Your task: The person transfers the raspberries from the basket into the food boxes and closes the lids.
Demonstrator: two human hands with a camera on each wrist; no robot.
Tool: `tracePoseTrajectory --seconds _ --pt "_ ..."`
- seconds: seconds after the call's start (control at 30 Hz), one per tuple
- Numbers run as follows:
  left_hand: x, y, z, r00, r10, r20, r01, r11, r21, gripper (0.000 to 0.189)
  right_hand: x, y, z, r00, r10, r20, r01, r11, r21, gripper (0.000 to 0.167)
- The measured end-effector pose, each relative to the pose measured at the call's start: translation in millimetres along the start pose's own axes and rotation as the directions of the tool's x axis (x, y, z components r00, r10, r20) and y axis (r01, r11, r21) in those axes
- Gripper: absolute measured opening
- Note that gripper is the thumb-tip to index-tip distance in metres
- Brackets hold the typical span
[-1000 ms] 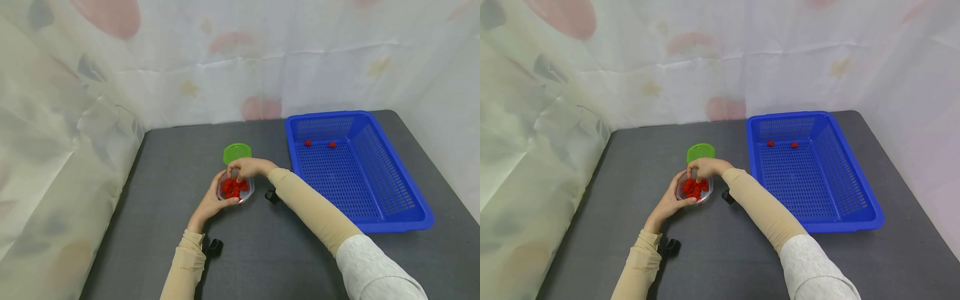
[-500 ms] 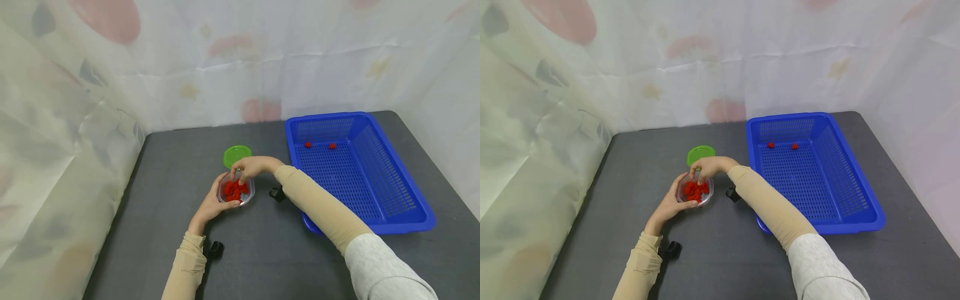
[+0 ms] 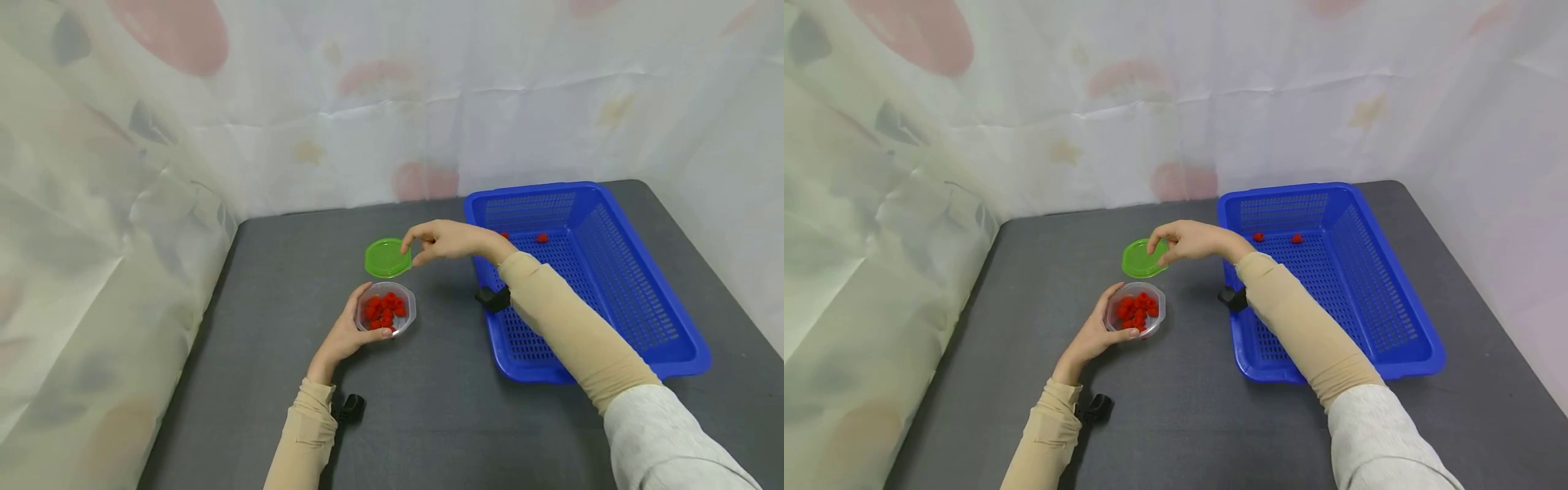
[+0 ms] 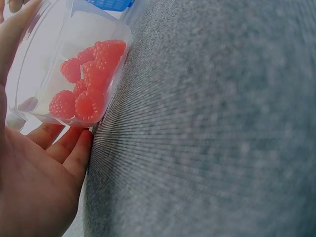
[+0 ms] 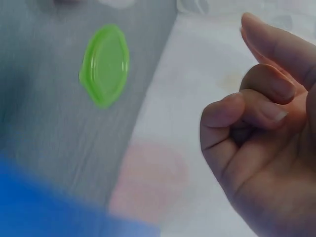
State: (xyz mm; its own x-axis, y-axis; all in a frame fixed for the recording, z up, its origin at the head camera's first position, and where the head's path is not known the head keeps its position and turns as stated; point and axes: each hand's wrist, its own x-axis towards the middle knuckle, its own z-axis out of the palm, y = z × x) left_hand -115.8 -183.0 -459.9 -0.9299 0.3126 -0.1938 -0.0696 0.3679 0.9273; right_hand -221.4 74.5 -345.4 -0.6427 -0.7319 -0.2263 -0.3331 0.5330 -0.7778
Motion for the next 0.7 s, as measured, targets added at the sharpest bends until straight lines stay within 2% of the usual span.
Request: tracePoseTrajectory --seconds 0.17,0.3,0.5,0.7 --pt "8.1 -18.5 0.2 1.000 0.008 -0.017 -0.008 1.000 0.005 0.099 -26.9 14 -19 0.993 0.028 -0.111 -0.023 0.999 0.049 0.025" --pt "12.2 -28.9 0.1 0.999 0.007 -0.034 -0.006 1.000 0.023 0.097 -48.5 27 -34 0.977 0.082 -0.196 -0.064 0.993 0.096 0.027" --pt "11.2 -29.8 -0.8 0.998 0.020 -0.053 -0.018 0.999 0.038 0.097 -70.2 56 -50 0.922 0.187 -0.339 -0.142 0.978 0.154 0.035" --pt "9.9 -28.8 -2.3 0.998 0.021 -0.060 -0.017 0.998 0.061 0.097 -82.8 85 -58 0.876 0.273 -0.399 -0.200 0.956 0.216 0.037"
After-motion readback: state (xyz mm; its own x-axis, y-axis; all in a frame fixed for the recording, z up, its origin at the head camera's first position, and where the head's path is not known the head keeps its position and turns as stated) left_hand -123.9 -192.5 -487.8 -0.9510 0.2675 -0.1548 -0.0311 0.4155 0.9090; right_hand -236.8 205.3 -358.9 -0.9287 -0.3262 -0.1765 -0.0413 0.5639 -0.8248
